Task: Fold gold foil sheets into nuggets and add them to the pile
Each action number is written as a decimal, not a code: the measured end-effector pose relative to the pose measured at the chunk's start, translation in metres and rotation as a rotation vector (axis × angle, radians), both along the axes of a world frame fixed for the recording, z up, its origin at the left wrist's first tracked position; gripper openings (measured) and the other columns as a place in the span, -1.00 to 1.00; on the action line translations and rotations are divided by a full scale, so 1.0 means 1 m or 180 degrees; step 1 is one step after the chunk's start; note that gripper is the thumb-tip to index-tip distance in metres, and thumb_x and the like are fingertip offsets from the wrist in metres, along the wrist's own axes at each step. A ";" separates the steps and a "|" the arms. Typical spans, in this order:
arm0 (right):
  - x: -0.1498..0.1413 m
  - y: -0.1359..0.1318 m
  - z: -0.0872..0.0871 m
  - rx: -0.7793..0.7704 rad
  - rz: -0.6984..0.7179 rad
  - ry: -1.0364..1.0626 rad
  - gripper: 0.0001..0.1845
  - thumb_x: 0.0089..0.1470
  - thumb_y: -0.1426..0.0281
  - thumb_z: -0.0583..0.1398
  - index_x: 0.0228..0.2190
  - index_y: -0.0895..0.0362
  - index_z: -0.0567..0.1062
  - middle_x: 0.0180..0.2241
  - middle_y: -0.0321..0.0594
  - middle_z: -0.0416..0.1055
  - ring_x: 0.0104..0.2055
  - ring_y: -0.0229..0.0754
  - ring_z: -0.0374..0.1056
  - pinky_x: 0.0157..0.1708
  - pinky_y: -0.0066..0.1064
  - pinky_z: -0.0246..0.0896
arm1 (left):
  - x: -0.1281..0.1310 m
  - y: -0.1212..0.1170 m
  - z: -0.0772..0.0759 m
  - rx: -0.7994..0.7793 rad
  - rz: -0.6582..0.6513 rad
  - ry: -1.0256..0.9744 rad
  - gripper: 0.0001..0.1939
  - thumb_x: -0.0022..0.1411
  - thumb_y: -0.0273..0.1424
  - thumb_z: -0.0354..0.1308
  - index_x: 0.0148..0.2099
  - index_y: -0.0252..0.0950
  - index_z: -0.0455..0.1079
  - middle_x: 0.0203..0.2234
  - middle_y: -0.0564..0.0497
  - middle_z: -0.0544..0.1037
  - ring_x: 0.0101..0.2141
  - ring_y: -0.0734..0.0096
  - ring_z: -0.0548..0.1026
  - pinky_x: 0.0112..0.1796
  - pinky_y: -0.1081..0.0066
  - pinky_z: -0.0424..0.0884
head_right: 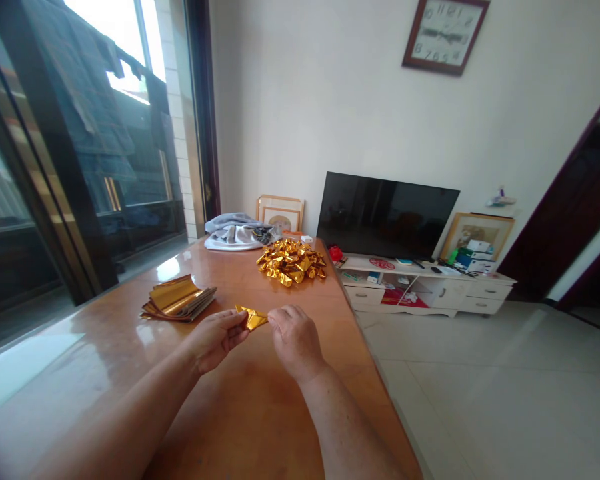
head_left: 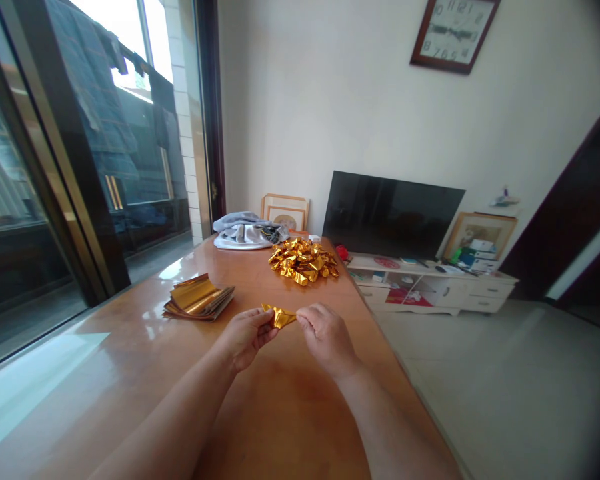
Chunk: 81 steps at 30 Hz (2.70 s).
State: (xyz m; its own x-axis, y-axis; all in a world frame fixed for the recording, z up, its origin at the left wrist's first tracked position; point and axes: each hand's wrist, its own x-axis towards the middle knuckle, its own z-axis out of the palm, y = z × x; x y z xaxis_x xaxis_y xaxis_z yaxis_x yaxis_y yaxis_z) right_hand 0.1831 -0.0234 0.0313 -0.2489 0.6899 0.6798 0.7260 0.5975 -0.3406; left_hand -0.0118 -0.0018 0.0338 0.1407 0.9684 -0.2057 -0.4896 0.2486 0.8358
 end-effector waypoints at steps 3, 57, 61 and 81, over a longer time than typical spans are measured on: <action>-0.001 0.001 -0.002 -0.0070 0.0117 0.0359 -0.75 0.22 0.43 0.11 -0.14 0.05 0.56 -0.21 -0.14 0.53 -0.15 -0.09 0.41 -0.10 -0.32 0.26 | -0.001 0.001 0.000 -0.0027 0.0042 -0.0020 -0.92 0.17 -0.60 0.27 -0.36 -0.40 0.46 -0.45 -0.06 0.58 -0.50 0.54 0.54 -0.41 0.57 0.55; -0.001 0.010 -0.005 -0.2810 0.0976 0.3903 -0.70 -0.09 0.28 0.40 -0.34 0.20 0.54 -0.42 -0.14 0.54 -0.46 -0.29 0.42 -0.39 -0.45 0.35 | -0.003 -0.003 0.001 0.0422 -0.0367 0.0177 -0.78 0.09 -0.53 0.32 -0.16 -0.39 0.48 -0.36 -0.09 0.59 -0.40 0.46 0.56 -0.36 0.52 0.47; 0.001 0.010 -0.005 -0.2773 0.0997 0.3799 -0.70 -0.07 0.28 0.39 -0.32 0.20 0.55 -0.40 -0.13 0.54 -0.44 -0.28 0.43 -0.36 -0.44 0.36 | -0.004 -0.003 0.001 0.0505 -0.0404 0.0201 -0.78 0.10 -0.44 0.37 -0.19 -0.40 0.50 -0.33 -0.11 0.60 -0.39 0.47 0.56 -0.32 0.51 0.50; 0.000 0.006 0.002 -0.2555 0.0763 0.3562 -0.71 -0.16 0.34 0.39 -0.36 0.19 0.51 -0.47 -0.27 0.48 -0.46 -0.29 0.37 -0.36 -0.42 0.28 | -0.004 -0.004 -0.001 0.0631 -0.0615 0.0463 -0.74 0.14 -0.36 0.37 -0.16 -0.40 0.51 -0.35 -0.12 0.60 -0.35 0.42 0.55 -0.26 0.48 0.48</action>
State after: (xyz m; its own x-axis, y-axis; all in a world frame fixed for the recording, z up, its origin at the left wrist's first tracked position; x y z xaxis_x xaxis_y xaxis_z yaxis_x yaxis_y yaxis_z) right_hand 0.1826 -0.0171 0.0333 -0.0093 0.9992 0.0382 -0.2459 0.0348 -0.9687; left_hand -0.0159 -0.0059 0.0327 0.3090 0.9499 -0.0471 -0.3209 0.1507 0.9351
